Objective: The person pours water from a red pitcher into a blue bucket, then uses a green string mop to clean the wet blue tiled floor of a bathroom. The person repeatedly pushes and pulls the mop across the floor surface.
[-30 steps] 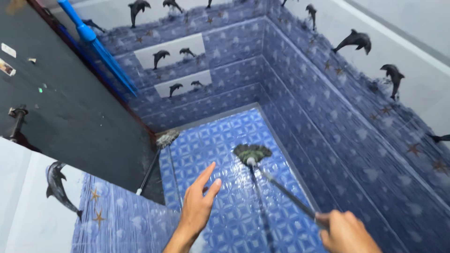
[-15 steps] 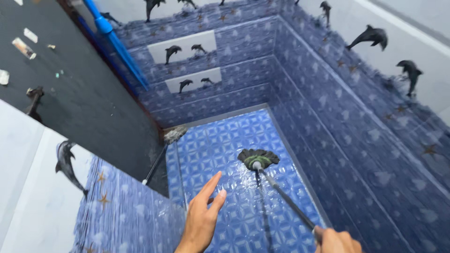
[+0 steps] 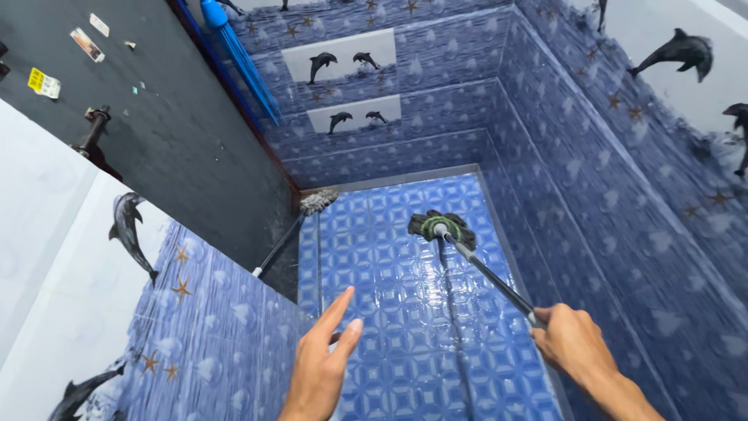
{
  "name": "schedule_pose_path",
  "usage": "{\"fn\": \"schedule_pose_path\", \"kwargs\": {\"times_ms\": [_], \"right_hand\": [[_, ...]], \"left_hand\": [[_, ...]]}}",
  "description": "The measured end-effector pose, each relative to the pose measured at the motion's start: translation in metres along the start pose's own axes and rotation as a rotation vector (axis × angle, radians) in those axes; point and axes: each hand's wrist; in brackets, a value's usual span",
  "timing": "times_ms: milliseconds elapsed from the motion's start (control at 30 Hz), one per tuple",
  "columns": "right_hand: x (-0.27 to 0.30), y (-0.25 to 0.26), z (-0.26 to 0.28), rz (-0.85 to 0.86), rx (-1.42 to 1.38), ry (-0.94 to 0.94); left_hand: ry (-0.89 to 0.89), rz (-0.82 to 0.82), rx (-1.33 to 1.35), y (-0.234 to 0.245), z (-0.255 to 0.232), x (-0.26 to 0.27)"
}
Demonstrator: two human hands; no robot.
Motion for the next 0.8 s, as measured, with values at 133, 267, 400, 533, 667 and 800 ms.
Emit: {"fn": "schedule_pose_path", "kwargs": {"times_ms": [133,267,400,533,667,800], "right_hand": [[0.008,-0.005,-0.002,0.034,-0.020,0.045],[0.039,-0.048,-0.011,-0.036,0.039,0.110],[0.085,-0.125,-0.053,-0.205,-0.036,0.233],[0.117,-0.199,-0.087,-0.121,-0.044,0.089],[0.163,-0.238,-0.105,0.078,-0.029,-0.082],[0.206,-0.264,-0.113,0.148,-0.021,-0.147]], "left_hand": [[0.031,-0.020,0.011,0.008,0.003,0.016],[0.020,-0.038,-0.004,0.020,0.012,0.034],[0.000,-0.011,-0.035,0.035,0.022,0.052],[-0.035,-0.030,-0.034,0.054,0.036,0.067],[-0.117,-0.054,-0.036,0.076,0.047,0.087],[-0.047,-0.066,-0.020,0.083,0.064,0.104]]}}
Point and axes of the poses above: each hand's wrist, its own x-axis away from the middle knuckle, its own y-axis out of the back of the hand, z = x × y, and after that the axes turned 11 degrees about z, right-handed
